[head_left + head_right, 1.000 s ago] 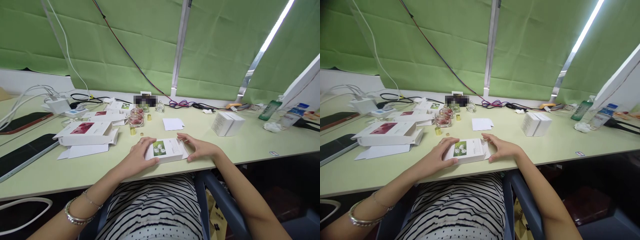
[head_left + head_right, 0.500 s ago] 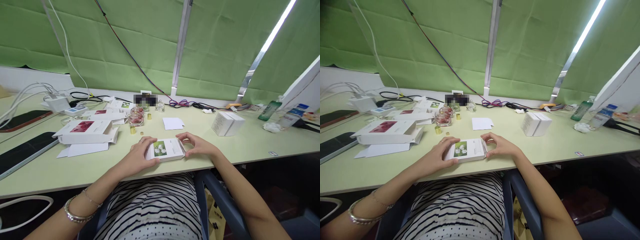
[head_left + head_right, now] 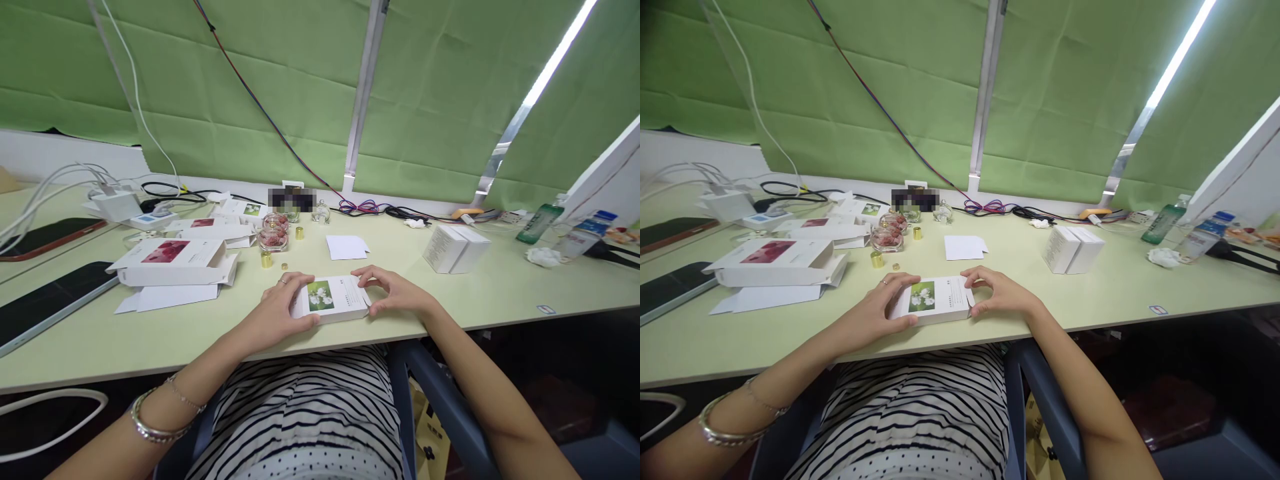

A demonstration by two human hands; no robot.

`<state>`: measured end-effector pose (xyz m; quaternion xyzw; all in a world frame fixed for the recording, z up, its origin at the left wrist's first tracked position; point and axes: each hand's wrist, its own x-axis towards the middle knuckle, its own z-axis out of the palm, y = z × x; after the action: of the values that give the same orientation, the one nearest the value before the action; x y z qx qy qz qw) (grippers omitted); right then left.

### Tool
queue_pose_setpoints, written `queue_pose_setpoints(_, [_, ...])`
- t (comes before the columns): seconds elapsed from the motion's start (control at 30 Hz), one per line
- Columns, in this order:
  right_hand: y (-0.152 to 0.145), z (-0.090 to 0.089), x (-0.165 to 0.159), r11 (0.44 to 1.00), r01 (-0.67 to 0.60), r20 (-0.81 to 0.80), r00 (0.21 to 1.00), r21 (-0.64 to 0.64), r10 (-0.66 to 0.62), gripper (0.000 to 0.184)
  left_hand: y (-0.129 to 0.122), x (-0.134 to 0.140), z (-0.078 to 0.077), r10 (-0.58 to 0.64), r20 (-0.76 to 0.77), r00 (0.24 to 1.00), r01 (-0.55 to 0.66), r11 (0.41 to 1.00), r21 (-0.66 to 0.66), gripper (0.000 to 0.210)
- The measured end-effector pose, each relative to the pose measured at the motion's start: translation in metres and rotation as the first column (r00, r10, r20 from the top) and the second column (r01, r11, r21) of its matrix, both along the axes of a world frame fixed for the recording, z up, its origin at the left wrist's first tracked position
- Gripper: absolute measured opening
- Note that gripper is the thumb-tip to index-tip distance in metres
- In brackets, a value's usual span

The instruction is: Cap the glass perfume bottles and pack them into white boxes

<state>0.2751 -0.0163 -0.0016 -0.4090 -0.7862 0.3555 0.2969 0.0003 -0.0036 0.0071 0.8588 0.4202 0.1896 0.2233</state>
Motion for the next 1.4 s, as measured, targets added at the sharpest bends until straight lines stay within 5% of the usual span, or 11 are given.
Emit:
queue_pose_setpoints(0.73, [0.001, -0.006, -0.004, 0.994, -0.092, -0.126, 0.989, -0.054, 0.084, 0.061, -0.002, 0.0, 0.004, -0.001, -0.02, 1.0, 0.0, 1.0, -0.012, 0.062])
queue_pose_setpoints(0.93, [-0.004, -0.002, -0.008, 0.985, -0.056, 0.124, 0.992, 0.163, 0.035, 0.057, -0.002, 0.0, 0.001, 0.013, -0.002, 1.0, -0.013, 1.0, 0.001, 0.062])
queue_pose_setpoints(1.13, [-0.03, -0.001, -0.054, 0.88, -0.144, 0.481, 0.87, 0.453, -0.105, 0.082, 0.0, -0.001, -0.007, 0.084, 0.125, 0.989, -0.084, 0.996, -0.001, 0.064])
queue_pose_setpoints(1.27, [-0.042, -0.008, -0.079, 0.82, -0.084, 0.524, 0.805, 0.566, -0.279, 0.089, 0.0, -0.005, -0.007, 0.07, 0.212, 0.975, -0.065, 0.997, -0.028, 0.059])
queue_pose_setpoints(1.4, [-0.046, -0.012, -0.083, 0.803, -0.046, 0.512, 0.791, 0.595, -0.334, 0.07, -0.001, -0.008, -0.006, -0.01, 0.36, 0.933, 0.072, 0.985, -0.158, 0.05])
